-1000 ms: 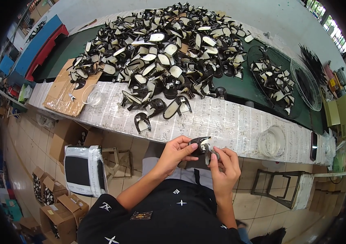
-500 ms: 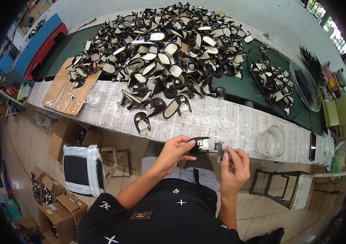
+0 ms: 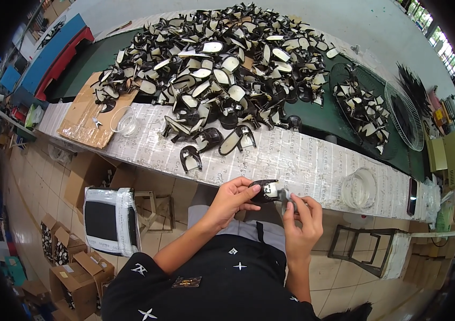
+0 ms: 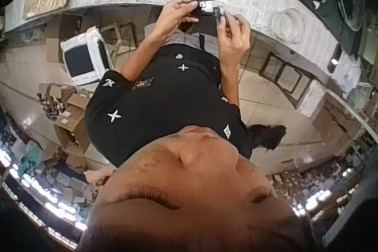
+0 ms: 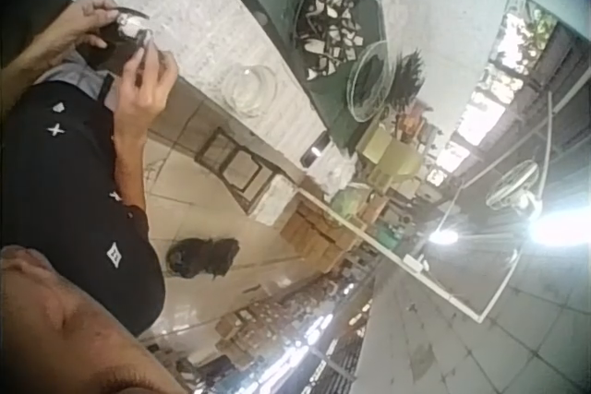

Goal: Applying adhesive to the edges of shoe heel components using a small brush.

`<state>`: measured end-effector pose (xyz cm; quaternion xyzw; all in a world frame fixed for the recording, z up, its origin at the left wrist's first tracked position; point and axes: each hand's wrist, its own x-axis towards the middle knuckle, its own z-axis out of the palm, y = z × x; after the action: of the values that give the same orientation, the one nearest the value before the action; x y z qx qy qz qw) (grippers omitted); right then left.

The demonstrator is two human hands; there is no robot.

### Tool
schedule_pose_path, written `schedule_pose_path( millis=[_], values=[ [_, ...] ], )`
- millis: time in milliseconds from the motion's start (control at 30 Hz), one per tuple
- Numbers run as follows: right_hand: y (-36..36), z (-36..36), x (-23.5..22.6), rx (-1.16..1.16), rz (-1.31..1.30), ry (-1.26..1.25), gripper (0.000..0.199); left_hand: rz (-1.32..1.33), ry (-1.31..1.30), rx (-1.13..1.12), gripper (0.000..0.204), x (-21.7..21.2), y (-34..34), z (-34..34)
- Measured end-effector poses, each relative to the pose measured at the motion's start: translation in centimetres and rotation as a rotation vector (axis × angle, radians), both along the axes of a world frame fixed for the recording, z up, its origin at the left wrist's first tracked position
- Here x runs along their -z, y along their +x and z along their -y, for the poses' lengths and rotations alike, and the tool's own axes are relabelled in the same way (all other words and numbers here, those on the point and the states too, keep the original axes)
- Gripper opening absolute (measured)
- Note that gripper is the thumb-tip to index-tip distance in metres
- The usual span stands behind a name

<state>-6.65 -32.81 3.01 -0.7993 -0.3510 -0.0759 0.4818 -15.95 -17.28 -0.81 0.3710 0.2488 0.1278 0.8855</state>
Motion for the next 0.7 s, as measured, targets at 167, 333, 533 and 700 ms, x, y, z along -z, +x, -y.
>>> schedule_pose_path(
  millis=[167,333,533,700],
  values=[
    [1.0,0.6,0.2,0.062,0.021,0.007,0.022,0.003,-0.007,0.008,0.016,0.6,0.0,-0.2],
    [2.4,0.7,0.5,0.074,-0.176,0.139,0.018,-0.001,-0.077,0.029,0.018,1.0,-0.4,-0.6],
    [8.3,-1.1,3.7,-0.032,-0.492,0.343,0.023,0.307,-0.364,0.178,0.033,-0.7,-1.1,-0.8],
    [10.7,-3.3,4.7,-0.083,-0.495,0.413,0.024,0.526,-0.438,0.29,0.05,-5.3,-0.8,-0.1]
  ],
)
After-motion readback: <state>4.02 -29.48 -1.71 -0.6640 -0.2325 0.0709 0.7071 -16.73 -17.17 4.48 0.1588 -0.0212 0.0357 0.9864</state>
